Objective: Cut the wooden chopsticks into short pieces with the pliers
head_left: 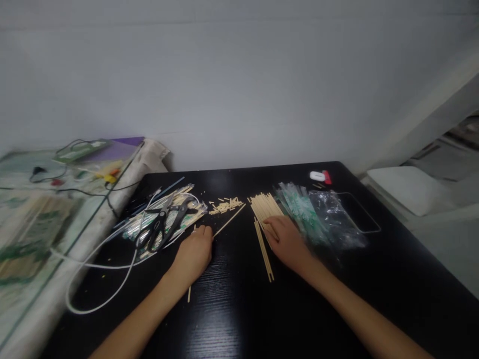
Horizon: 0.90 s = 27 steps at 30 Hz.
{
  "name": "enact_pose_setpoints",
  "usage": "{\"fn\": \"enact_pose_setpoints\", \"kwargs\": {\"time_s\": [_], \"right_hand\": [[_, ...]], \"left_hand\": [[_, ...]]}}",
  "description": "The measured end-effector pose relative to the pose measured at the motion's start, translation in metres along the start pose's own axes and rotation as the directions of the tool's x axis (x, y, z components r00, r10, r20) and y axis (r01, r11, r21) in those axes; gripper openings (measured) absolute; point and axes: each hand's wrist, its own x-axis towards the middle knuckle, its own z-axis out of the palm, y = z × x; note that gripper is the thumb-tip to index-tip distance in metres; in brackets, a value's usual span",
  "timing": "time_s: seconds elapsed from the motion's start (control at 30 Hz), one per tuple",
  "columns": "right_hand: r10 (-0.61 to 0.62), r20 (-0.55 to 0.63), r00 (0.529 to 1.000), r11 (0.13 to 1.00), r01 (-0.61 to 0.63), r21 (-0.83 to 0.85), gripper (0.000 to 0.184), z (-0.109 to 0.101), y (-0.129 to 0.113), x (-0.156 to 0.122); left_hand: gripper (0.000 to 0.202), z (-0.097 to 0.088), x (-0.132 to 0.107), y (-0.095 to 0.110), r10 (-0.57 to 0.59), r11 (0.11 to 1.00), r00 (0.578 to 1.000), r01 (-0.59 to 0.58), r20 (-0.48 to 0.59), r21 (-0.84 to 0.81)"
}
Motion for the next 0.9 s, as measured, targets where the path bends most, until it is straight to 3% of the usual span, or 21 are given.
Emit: {"fn": "enact_pose_setpoints", "kwargs": {"time_s": [0.1, 0.47, 0.9], "right_hand": [[-0.046, 0.023, 0.999, 0.999, 0.046, 0.008, 0.018, 0.007, -0.006, -0.001], [-0.117, -0.092, 0.989, 0.993, 0.116, -0.02, 0.016, 0.018, -0.003, -0.011], [-0.08, -0.076, 0.994, 0.997, 0.08, 0.008, 0.016, 0.02, -0.003, -0.01]], "left_hand": [[0.027, 0.0, 0.001, 0.007, 0.01, 0.999, 1.0, -0.01, -0.007, 0.031], [0.031, -0.014, 0.028, 0.021, 0.068, 0.994, 0.998, -0.066, -0.018, 0.084], [0.025, -0.007, 0.008, 0.023, -0.014, 0.999, 1.0, 0.015, -0.02, 0.038]]}}
